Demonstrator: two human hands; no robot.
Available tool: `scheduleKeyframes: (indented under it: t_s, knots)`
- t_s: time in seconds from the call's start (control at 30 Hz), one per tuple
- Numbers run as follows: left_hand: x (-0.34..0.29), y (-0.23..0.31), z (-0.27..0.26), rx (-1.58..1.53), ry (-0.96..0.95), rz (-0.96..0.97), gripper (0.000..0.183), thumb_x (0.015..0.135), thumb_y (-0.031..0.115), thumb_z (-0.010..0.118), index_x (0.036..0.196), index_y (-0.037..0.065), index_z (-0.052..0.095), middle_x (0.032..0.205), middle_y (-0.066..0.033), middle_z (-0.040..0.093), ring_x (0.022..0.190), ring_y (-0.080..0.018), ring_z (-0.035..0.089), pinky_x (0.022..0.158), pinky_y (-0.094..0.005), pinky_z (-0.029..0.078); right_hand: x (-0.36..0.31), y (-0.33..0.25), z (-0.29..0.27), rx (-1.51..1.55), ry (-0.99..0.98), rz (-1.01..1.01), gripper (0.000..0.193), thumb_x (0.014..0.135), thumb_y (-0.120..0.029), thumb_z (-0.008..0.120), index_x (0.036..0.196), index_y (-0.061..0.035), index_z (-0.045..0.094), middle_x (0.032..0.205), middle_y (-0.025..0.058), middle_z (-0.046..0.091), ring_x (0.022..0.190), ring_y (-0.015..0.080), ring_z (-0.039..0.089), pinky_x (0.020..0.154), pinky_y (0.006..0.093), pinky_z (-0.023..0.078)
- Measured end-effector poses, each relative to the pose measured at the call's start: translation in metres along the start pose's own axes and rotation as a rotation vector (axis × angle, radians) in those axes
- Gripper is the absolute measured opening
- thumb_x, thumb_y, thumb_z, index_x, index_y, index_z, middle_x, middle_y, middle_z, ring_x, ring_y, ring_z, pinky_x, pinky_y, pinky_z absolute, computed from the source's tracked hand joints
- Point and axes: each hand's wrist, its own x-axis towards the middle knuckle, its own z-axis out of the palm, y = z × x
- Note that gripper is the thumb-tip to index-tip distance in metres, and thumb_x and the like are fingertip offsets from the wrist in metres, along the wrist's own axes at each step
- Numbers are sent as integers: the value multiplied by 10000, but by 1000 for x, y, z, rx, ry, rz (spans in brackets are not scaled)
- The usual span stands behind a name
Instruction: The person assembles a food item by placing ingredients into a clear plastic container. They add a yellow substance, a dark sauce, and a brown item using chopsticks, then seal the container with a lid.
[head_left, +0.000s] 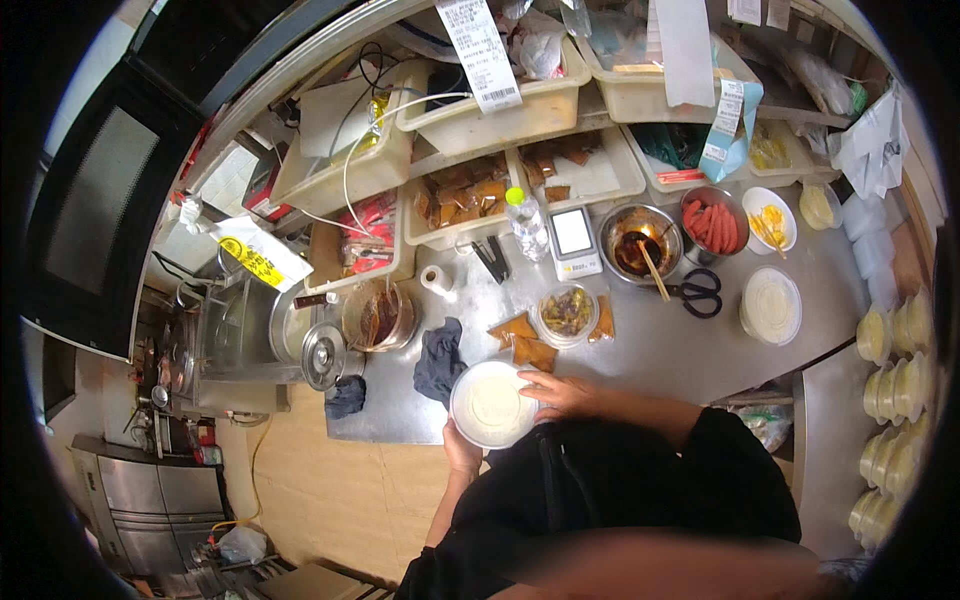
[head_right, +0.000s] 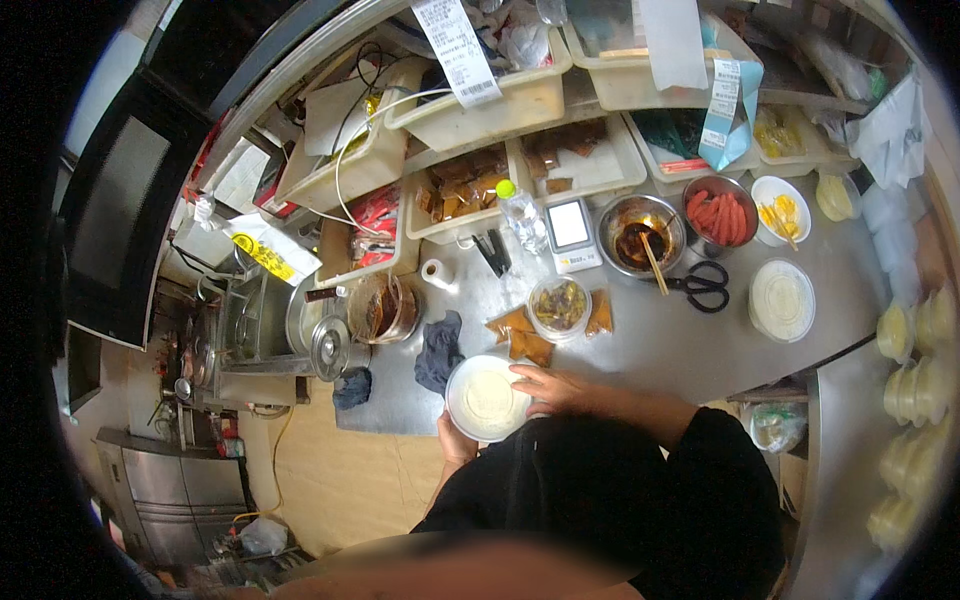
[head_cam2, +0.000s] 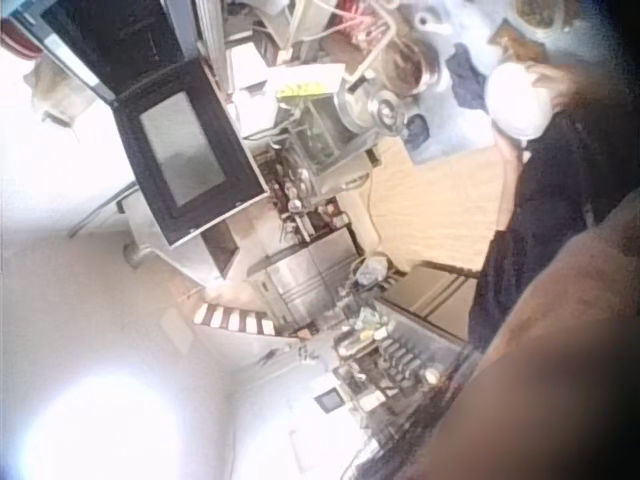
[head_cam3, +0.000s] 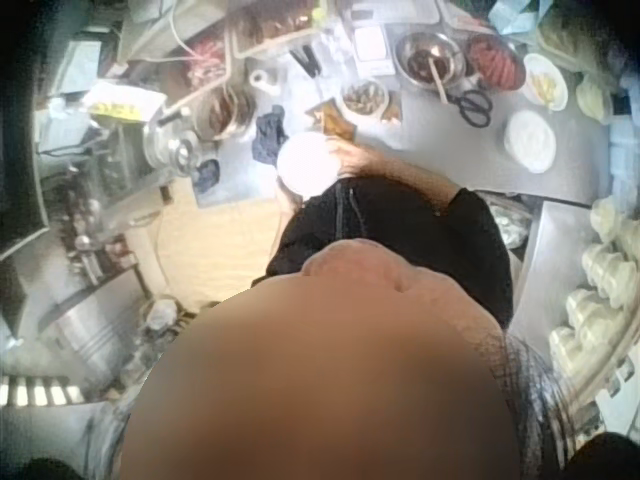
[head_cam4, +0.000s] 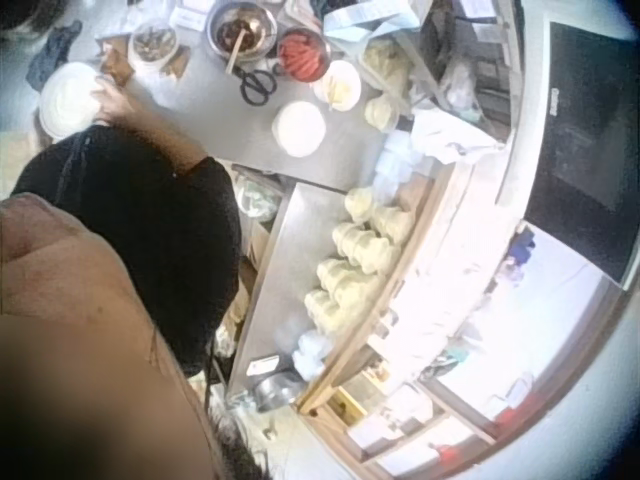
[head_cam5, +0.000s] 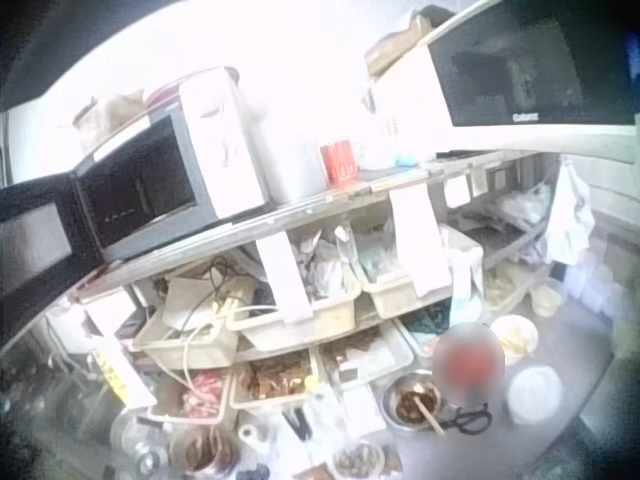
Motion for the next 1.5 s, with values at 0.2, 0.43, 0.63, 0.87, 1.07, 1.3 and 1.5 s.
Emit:
scheduleKeyframes:
  t_s: [0.2,0.43,0.63,0.87,1.07,1.3,1.5]
  knots:
    - [4,0,-2,6,10,-10,586,1011,409,345,1429,-1,355,1438,-155,435,1338,-297,394,1127,-412,289,0,5,10,186,5,297,867,833,-476,687,1447,7,312,1510,220,244,1397,346,281,1137,390,271]
    - [14,0,-8,-104,74,-47,613,1025,462,272,1402,-7,388,1425,-153,447,1318,-294,415,1117,-412,305,8,6,-1,203,-105,334,888,837,-487,675,1465,0,278,1527,207,224,1405,342,270,1136,383,268]
    - [26,-1,-1,154,335,31,566,1029,417,316,1373,-19,432,1364,-130,510,1240,-273,485,1093,-381,331,13,8,1,93,-56,277,851,862,-489,641,1463,-5,280,1528,197,230,1399,338,290,1111,402,315]
    - [32,14,8,524,258,177,686,1022,523,237,1338,-40,469,1339,-126,526,1230,-244,488,1082,-345,332,11,7,0,70,-17,277,785,886,-436,635,1447,4,306,1508,204,272,1344,347,384,1071,396,375]
    - [55,32,-31,256,143,-74,881,950,680,196,1329,-71,459,1328,-172,539,1238,-287,491,1088,-391,333,15,7,0,80,57,241,712,886,-363,652,1418,7,358,1485,204,320,1331,341,404,1063,388,386]
    - [81,58,-58,640,175,58,934,942,694,131,1409,-80,366,1466,-192,398,1381,-278,340,1155,-378,202,18,3,-1,37,75,266,658,891,-310,643,1401,16,383,1456,208,370,1308,334,435,1049,380,402]
    - [100,76,-82,686,374,218,685,1005,539,341,1330,-44,497,1361,-171,518,1275,-250,469,1085,-350,322,22,0,-3,3,81,248,640,886,-284,642,1389,27,397,1451,211,379,1284,340,464,1018,380,435]
